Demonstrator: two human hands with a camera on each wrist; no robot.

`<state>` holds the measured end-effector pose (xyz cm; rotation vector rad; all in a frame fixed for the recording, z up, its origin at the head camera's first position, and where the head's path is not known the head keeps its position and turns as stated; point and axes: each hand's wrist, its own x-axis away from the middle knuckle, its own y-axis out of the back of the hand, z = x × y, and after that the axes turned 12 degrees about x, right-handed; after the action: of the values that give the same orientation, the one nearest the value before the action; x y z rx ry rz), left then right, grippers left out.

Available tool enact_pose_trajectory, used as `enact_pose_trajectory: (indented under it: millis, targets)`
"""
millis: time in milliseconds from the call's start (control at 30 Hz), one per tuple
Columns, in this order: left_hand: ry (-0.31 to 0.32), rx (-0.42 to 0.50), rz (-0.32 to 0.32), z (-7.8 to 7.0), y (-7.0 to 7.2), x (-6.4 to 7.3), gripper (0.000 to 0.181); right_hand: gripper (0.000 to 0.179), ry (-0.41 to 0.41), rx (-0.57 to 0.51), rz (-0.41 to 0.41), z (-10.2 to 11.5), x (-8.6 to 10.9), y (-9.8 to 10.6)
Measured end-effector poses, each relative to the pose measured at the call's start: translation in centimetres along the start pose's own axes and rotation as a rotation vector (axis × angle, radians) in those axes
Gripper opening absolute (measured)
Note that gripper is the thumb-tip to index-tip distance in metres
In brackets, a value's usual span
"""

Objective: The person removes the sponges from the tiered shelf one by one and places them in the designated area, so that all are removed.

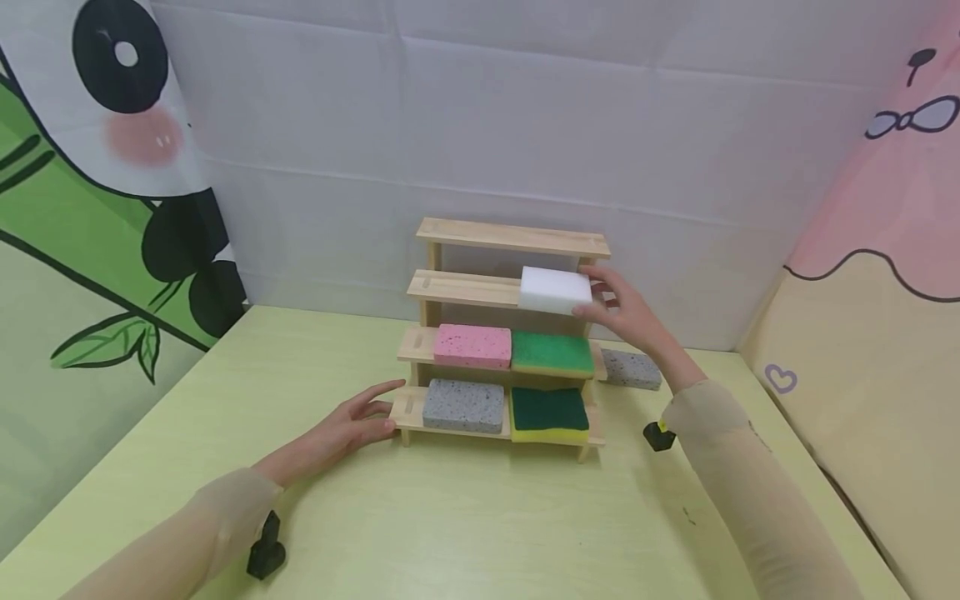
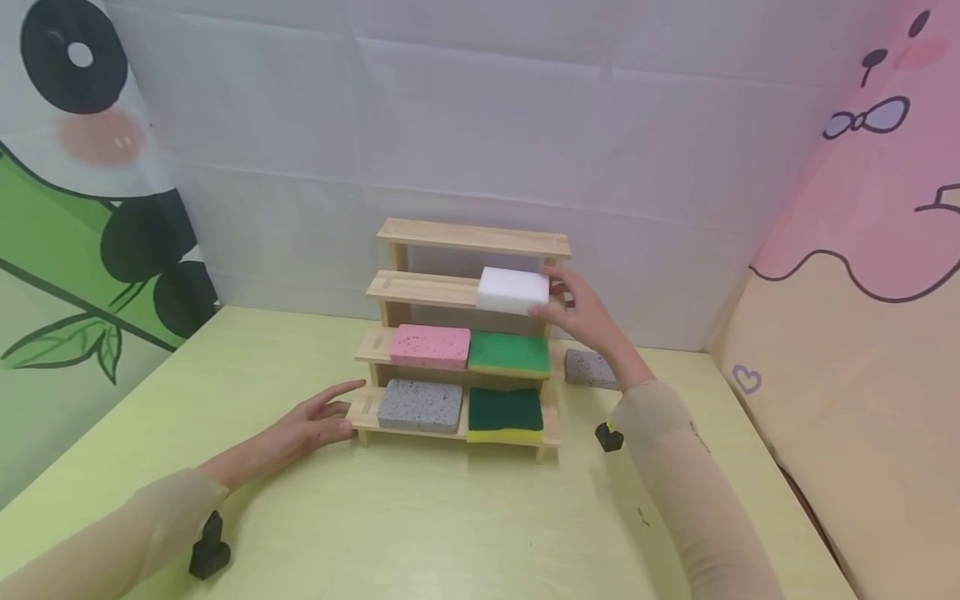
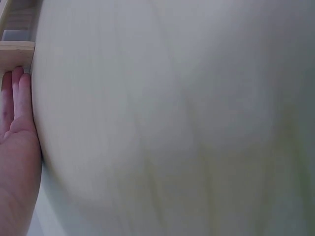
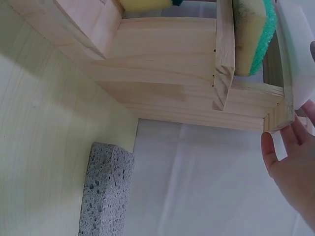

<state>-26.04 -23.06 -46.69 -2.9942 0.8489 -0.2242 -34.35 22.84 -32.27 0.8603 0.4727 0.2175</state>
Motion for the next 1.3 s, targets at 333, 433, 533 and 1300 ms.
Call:
enact_pose_trajectory:
  millis: [333, 433, 533, 1300]
  targets:
    - [-0.004, 0.012, 0.004, -0.1, -0.1, 0.0, 0.065, 0.069, 0.000, 0.007, 0.006, -0.1, -0.1, 0.2]
    - [-0.004, 0.016, 0.006, 0.1, 0.0, -0.1, 0.065, 0.068, -0.001, 0.008, 0.005, -0.2, -0.2, 0.2]
    - [-0.002, 0.017, 0.003, 0.1, 0.0, -0.1, 0.066, 0.068, -0.007, 0.015, 0.002, -0.1, -0.2, 0.3]
    - [0.011, -0.006, -0.011, 0.2, 0.2, -0.2, 0.067, 0.068, -0.012, 0.041, -0.105, -0.8, 2.7, 2.0]
